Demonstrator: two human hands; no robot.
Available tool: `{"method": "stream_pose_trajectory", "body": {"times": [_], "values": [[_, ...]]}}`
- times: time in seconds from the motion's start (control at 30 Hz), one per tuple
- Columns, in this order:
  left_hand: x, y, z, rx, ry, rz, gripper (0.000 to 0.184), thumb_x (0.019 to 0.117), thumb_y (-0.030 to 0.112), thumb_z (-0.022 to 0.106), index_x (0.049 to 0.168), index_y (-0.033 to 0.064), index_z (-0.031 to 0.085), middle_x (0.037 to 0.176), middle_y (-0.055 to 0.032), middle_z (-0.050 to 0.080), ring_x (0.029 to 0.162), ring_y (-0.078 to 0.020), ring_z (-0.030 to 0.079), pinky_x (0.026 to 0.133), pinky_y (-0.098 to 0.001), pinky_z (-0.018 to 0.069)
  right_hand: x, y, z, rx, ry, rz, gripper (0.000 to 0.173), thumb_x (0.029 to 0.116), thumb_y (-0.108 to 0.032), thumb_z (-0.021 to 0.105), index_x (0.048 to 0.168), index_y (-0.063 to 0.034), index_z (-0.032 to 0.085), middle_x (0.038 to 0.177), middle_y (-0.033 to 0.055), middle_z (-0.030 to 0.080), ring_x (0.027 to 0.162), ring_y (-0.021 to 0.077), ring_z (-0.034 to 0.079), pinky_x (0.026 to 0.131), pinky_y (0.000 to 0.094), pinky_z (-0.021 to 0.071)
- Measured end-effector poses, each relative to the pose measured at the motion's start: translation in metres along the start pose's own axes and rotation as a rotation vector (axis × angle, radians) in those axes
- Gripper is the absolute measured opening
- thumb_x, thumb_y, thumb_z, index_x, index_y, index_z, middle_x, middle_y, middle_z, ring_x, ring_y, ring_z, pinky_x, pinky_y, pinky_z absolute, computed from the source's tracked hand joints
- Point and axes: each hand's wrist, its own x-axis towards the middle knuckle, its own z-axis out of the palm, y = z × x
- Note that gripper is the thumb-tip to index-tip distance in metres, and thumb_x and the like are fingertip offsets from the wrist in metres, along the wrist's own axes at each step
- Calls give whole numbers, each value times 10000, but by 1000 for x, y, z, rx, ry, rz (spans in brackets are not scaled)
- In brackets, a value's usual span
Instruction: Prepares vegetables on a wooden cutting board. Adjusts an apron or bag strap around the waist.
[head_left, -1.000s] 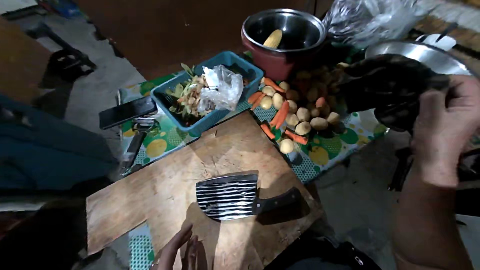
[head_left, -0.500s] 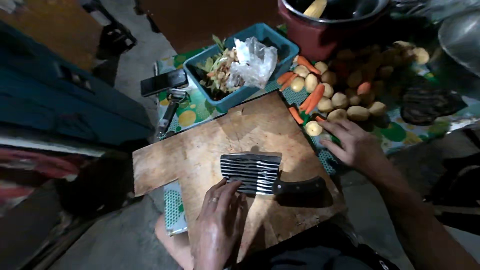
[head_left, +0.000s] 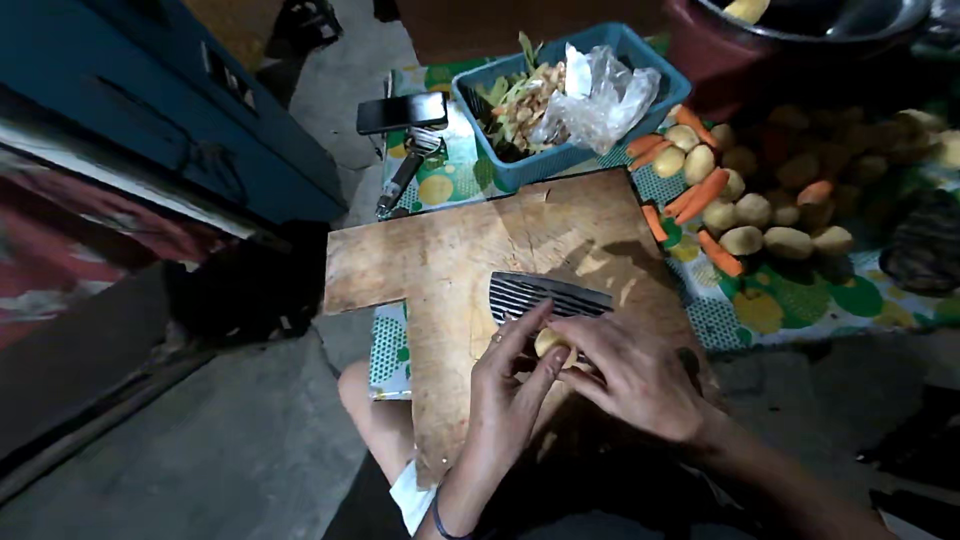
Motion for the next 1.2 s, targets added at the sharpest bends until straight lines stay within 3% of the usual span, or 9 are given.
{"method": "stream_pose_trajectory", "body": {"times": [0.07, 0.17, 0.3, 0.4, 0.53, 0.7, 0.9, 1.03, 1.2], "values": [[-5, -4, -7, 38, 24, -21, 366, 989, 183, 669, 1292, -21, 650, 1161, -76, 702, 945, -80, 694, 768, -228, 609, 0, -4, 12, -6, 4, -26, 409, 894, -280, 736, 1235, -58, 691, 1038, 80, 756, 839, 255, 714, 671, 356, 586], [-12, -7, -17, 157, 113, -15, 390, 964, 210, 703, 1272, -23, 650, 1177, -93, 701, 954, -97, 702, 777, -241, 615, 1, -8, 7, 11, -75, 54, 483, 918, -355, 731, 1316, -92, 656, 1124, 73, 742, 936, 269, 703, 737, 395, 593], [-19, -19, -31, 438, 243, -6, 363, 947, 232, 730, 1237, 18, 689, 1161, -118, 705, 968, -119, 692, 821, -248, 589, -3, 3, -11, -215, -314, 204, 622, 886, -470, 737, 1366, -90, 630, 1169, 240, 663, 1018, 442, 670, 750, 560, 582], [-25, -24, -30, 485, 294, -22, 320, 940, 250, 736, 1172, 30, 725, 1219, -147, 703, 1097, -167, 694, 921, -268, 580, -11, 12, -8, -278, -375, 210, 633, 853, -439, 785, 1362, -96, 630, 1145, 270, 639, 927, 449, 685, 676, 552, 584], [-31, -23, -27, 550, 319, 12, 294, 965, 259, 697, 1157, 41, 745, 1219, -161, 707, 1104, -182, 690, 921, -258, 566, -13, 11, -6, -307, -313, 167, 458, 864, -253, 734, 1300, -121, 684, 1096, 245, 650, 814, 394, 699, 592, 492, 580], [-32, -21, -31, 456, 344, -59, 295, 964, 226, 705, 1172, 18, 720, 1099, -92, 720, 922, -76, 694, 805, -201, 580, 0, 2, -19, -376, -101, 170, 322, 911, -163, 552, 1141, -26, 731, 919, 210, 701, 651, 363, 693, 470, 484, 533], [-22, -31, -19, 283, 356, -106, 247, 920, 164, 759, 1101, 2, 720, 945, -88, 709, 788, -92, 678, 737, -241, 586, 12, 14, -43, -413, -357, 275, 373, 1053, -297, 505, 1260, -7, 614, 787, 267, 671, 617, 505, 657, 500, 659, 489], [-22, -33, -24, 149, 352, -174, 226, 923, 158, 766, 1133, 76, 755, 1084, -92, 679, 850, -103, 695, 734, -245, 615, 22, 22, -48, -436, -435, 269, 429, 1063, -370, 423, 1165, 14, 586, 679, 281, 604, 630, 557, 627, 522, 682, 447], [-22, -32, -23, 102, 362, -197, 315, 907, 158, 783, 1189, 47, 699, 1081, -82, 692, 889, -113, 695, 790, -267, 606, 27, 8, -45, -481, -458, 246, 427, 1063, -362, 400, 1149, 15, 580, 650, 263, 601, 599, 535, 633, 497, 657, 452]]}}
